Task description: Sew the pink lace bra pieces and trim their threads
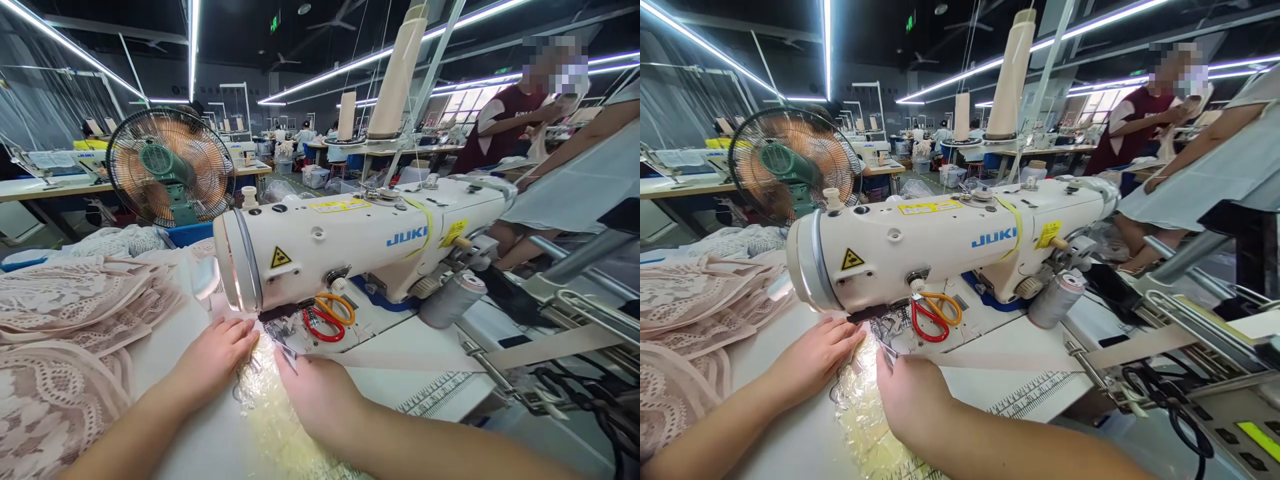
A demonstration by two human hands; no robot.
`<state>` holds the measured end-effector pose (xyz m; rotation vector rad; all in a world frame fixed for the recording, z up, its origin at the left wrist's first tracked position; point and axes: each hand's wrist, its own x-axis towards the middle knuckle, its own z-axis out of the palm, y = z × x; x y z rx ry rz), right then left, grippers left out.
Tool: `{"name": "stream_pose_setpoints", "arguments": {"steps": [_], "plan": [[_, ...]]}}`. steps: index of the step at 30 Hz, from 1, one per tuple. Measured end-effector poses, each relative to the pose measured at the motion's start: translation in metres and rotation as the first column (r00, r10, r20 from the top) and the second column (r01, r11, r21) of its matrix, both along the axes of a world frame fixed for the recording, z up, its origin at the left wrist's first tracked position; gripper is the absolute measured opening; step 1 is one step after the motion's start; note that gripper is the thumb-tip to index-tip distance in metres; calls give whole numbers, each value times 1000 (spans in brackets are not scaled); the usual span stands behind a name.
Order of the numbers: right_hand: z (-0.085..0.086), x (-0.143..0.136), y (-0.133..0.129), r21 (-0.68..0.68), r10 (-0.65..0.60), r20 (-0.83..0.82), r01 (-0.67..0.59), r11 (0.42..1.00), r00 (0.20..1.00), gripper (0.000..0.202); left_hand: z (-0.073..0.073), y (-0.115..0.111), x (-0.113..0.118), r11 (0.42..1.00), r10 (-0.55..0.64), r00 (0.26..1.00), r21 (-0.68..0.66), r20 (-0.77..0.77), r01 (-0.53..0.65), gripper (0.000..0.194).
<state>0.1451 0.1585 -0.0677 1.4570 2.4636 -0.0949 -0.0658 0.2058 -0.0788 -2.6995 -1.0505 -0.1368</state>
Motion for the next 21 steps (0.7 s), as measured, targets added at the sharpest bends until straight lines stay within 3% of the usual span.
{"name": "stream_pose_setpoints", "arguments": {"steps": [5,8,11,13,14,15,17,18,19,21], "plan": [[-4,5,1,16,-40,-92,42,999,995,78,-4,9,-5,987,160,984,22,-75,-159,36],[-5,6,1,33,-32,-126,36,999,992,76,1,1,-8,960,272,958,98,-88,-264,43],[-9,7,0,55,-27,-153,36,998,988,76,24,-26,-21,928,302,951,251,-71,-276,45],[-12,8,-1,72,-22,-165,34,997,986,77,54,-53,-39,875,385,922,332,-33,-353,41],[-14,8,-1,78,-18,-172,32,996,985,78,72,-67,-50,811,500,866,346,13,-473,41],[-15,8,-1,86,-16,-181,32,996,983,77,91,-81,-62,705,642,764,340,69,-623,42],[-17,7,-1,107,-9,-204,31,994,979,74,126,-107,-89,367,888,422,268,183,-891,49],[-17,7,-1,119,-3,-215,30,993,977,72,140,-117,-102,249,936,293,224,193,-942,54],[-17,7,-2,130,2,-225,28,991,974,70,152,-126,-114,182,961,212,170,177,-968,56],[-16,7,-3,150,18,-243,19,989,970,68,164,-138,-135,164,978,169,56,124,-985,46]]}}
